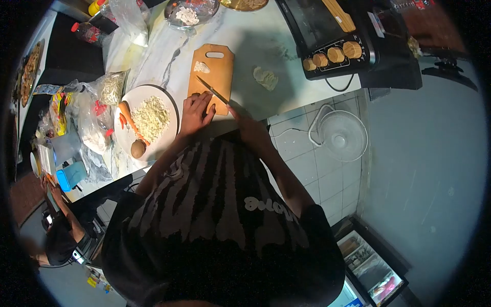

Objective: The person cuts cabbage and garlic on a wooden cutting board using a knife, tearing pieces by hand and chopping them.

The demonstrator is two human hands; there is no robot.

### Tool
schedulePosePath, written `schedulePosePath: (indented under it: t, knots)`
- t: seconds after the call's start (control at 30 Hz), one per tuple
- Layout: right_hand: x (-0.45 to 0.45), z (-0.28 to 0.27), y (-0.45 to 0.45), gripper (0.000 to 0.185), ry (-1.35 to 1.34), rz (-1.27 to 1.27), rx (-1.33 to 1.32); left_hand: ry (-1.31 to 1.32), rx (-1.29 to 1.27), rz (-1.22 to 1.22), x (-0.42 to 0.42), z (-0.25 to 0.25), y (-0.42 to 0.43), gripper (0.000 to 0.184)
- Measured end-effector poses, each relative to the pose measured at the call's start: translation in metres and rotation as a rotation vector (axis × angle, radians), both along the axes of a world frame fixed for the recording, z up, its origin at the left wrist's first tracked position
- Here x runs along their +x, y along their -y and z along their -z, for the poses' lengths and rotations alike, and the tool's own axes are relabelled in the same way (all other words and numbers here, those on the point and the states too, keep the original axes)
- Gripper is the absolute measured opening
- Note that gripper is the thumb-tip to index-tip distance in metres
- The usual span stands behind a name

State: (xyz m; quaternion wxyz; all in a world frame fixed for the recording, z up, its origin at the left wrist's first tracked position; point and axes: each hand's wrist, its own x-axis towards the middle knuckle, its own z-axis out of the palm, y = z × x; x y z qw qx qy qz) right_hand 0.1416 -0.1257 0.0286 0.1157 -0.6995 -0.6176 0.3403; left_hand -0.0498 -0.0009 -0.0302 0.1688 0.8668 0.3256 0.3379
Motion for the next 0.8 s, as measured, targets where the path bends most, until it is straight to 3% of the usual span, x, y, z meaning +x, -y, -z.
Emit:
schedulePosePath:
  t: [0.17, 0.23, 0.47, 0.53, 0.63, 0.8]
  knots:
    - [0.003, -0.008, 0.006, 0.066, 0.06, -0.044, 0.063, -0.003, 0.013, 0.005, -0.001, 0.004, -0.002, 0.034]
    - [0.004, -0.019, 0.007, 0.07, 0.214, -0.054, -0.119, 0.015, 0.014, 0.002, -0.001, 0.004, -0.004, 0.033]
    - [0.009, 0.013, -0.009, 0.07, 0.258, -0.127, -0.018, 0.101, 0.037, 0.053, -0.004, 0.001, -0.004, 0.03]
    - [0.008, 0.013, -0.005, 0.061, -0.023, 0.183, 0.085, 0.134, 0.042, 0.081, -0.005, 0.002, -0.006, 0.032]
    - [-0.003, 0.006, -0.018, 0.046, -0.108, 0.376, 0.214, 0.13, -0.179, 0.056, -0.003, -0.008, -0.012, 0.034]
    - [-0.02, 0.022, -0.072, 0.029, -0.188, 0.42, 0.409, -0.079, -0.296, 0.054, 0.011, -0.038, -0.047, 0.033]
